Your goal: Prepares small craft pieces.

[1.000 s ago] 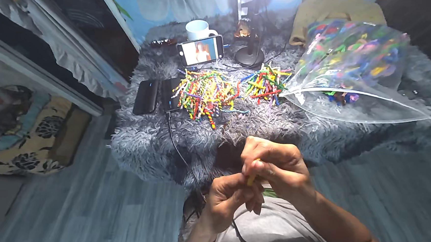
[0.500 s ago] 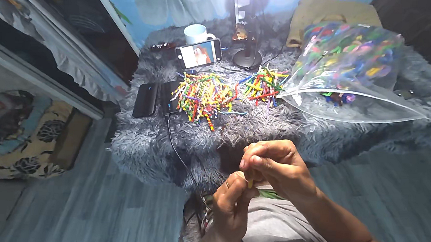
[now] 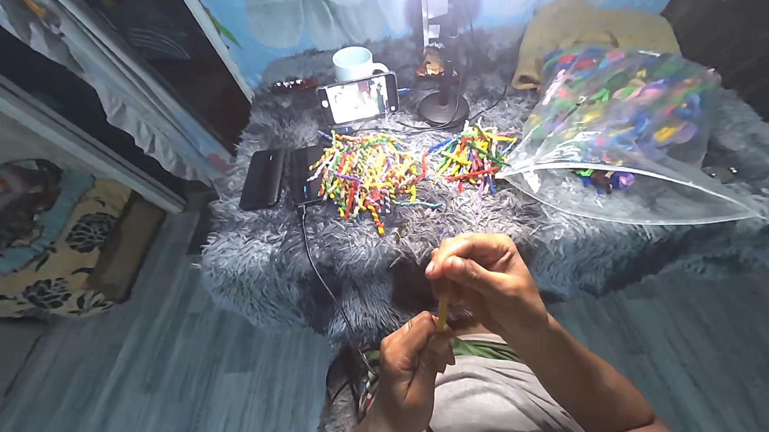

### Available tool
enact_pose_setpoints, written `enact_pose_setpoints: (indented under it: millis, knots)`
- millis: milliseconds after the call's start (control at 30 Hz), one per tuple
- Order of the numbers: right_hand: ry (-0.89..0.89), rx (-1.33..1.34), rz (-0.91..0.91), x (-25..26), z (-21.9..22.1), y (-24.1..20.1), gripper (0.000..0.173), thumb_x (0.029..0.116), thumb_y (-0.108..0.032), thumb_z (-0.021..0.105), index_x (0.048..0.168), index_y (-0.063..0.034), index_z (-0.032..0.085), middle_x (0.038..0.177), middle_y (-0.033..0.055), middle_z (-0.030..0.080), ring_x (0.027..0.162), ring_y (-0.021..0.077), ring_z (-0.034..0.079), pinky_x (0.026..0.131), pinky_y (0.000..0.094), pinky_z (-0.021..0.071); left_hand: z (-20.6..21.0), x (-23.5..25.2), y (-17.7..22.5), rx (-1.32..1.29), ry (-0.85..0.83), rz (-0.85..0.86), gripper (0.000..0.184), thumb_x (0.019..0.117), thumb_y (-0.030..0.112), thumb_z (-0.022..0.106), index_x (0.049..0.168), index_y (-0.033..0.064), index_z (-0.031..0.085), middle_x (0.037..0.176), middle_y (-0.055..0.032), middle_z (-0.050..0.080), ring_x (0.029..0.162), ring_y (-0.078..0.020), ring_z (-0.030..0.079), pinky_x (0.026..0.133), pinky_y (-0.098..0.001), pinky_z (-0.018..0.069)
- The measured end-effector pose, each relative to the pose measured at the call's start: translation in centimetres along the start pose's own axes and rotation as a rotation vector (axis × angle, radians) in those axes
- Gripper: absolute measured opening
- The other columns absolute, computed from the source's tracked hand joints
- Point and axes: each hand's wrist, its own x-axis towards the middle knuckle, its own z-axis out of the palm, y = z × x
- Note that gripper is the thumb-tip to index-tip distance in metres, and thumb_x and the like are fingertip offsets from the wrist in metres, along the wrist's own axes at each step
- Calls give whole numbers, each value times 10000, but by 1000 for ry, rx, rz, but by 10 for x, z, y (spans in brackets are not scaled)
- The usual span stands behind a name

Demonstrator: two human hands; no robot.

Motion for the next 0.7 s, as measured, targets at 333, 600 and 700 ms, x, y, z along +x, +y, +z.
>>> enact_pose_setpoints:
  millis: [333, 600, 700]
  knots:
    - [422, -1196, 32, 97, -119, -48, 228, 1020, -199, 623, 1166, -51, 717, 896, -5, 735, 717, 39, 652, 682, 231, 542, -22, 11, -1, 10, 223, -48, 172, 1058, 251, 549, 980, 159, 671, 873, 138, 666, 711, 84, 583, 627, -87, 491]
    - [204, -1538, 68, 92, -127, -21, 273, 1008, -158, 612, 1173, 32, 717, 1097, 226, 722, 906, 354, 706, 864, 536, 545, -37, 18, -5, 142, 307, -27, 146, 1041, 212, 572, 1029, 109, 675, 949, 126, 643, 832, 52, 600, 743, -121, 519]
    - [11, -1393, 21, 80, -103, 8, 210, 977, -155, 656, 1048, 18, 751, 966, 168, 749, 819, 283, 720, 793, 483, 581, -44, 19, -7, 179, 321, -13, 160, 1043, 224, 572, 1042, 106, 680, 1039, 116, 648, 944, 34, 610, 834, -146, 526]
